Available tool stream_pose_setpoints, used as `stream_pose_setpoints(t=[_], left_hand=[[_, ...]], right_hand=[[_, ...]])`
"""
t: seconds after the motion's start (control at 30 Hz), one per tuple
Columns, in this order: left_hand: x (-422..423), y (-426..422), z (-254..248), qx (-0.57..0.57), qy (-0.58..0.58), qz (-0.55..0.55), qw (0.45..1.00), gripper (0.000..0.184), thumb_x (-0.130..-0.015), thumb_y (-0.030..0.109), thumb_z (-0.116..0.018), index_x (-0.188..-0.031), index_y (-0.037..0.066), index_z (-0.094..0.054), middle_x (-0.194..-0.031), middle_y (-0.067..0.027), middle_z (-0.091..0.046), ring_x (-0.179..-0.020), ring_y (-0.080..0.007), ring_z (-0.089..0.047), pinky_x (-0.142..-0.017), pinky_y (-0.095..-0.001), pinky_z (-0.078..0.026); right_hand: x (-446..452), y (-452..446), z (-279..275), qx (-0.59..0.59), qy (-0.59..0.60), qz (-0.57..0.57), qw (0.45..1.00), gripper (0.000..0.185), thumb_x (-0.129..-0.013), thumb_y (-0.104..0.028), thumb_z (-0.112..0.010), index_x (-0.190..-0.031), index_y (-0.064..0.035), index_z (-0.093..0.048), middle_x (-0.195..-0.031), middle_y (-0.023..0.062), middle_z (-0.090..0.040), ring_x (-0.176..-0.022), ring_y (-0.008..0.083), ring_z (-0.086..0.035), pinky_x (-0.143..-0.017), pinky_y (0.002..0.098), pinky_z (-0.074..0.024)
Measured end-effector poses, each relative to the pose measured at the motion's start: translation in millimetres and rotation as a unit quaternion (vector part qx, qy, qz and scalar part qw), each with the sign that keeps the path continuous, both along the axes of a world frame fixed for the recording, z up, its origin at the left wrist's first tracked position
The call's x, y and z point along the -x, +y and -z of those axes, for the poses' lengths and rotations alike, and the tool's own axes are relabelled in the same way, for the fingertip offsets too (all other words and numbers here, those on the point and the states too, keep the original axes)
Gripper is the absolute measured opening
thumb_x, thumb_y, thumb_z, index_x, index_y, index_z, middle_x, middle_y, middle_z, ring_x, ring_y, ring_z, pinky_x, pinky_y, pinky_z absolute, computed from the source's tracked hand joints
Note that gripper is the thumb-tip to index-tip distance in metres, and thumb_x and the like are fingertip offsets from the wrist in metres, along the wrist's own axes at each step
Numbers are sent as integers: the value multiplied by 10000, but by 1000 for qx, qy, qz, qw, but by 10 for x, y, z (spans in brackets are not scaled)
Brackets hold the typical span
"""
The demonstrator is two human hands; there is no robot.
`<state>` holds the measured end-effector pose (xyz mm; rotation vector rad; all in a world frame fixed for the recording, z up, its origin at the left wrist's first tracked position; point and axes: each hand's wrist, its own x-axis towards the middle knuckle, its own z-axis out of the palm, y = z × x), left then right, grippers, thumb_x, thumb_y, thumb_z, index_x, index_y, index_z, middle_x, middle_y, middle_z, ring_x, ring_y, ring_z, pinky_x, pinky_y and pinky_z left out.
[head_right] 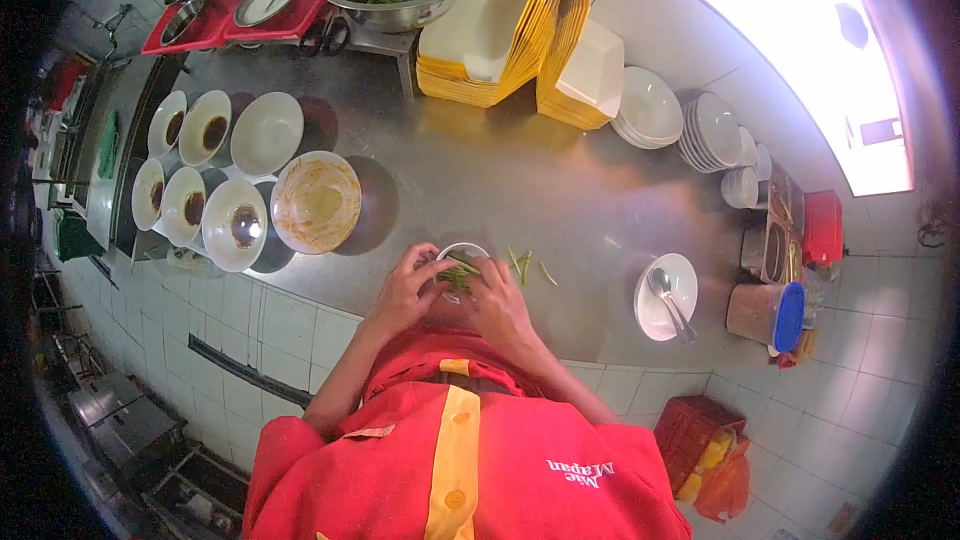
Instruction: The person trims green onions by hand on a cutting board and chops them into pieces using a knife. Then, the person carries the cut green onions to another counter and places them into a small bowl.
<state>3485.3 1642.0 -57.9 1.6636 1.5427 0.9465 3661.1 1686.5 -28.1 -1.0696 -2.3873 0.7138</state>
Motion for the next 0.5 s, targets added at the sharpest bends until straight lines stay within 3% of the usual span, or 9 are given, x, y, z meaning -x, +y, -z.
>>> stream_pose_setpoints(t=[0.23, 0.33, 0.5], left_hand=[[14, 12, -8, -26, 0, -10, 1000, 347, -776, 12, -601, -1110, 105, -598, -1115, -122, -499, -969, -271, -565, -831, -361, -480], [29, 5, 11, 10, -41, -11, 999, 276, -822, 104, -599, -1097, 119, -592, -1126, -129, -503, -1004, -304, -563, -827, -405, -482], [-57, 31, -24, -19, 21, -22, 999, 281, -789, 87, -650, -1068, 98, -620, -1098, -126, -507, -959, -277, -564, -796, -366, -479]], right_hand=[[-18, -22, 54, -38, -21, -41, 998, 123, -695, -40, -612, -814, -14, -593, -978, 134, -535, -905, 299, -506, -798, 383, -443], [-48, -11, 55, -35, -19, -57, 998, 111, -698, -44, -608, -803, -13, -588, -959, 131, -539, -890, 296, -505, -788, 387, -441], [-23, 57, 49, -30, -23, -25, 999, 107, -704, -55, -609, -805, -21, -592, -934, 121, -542, -877, 290, -506, -769, 389, -443]])
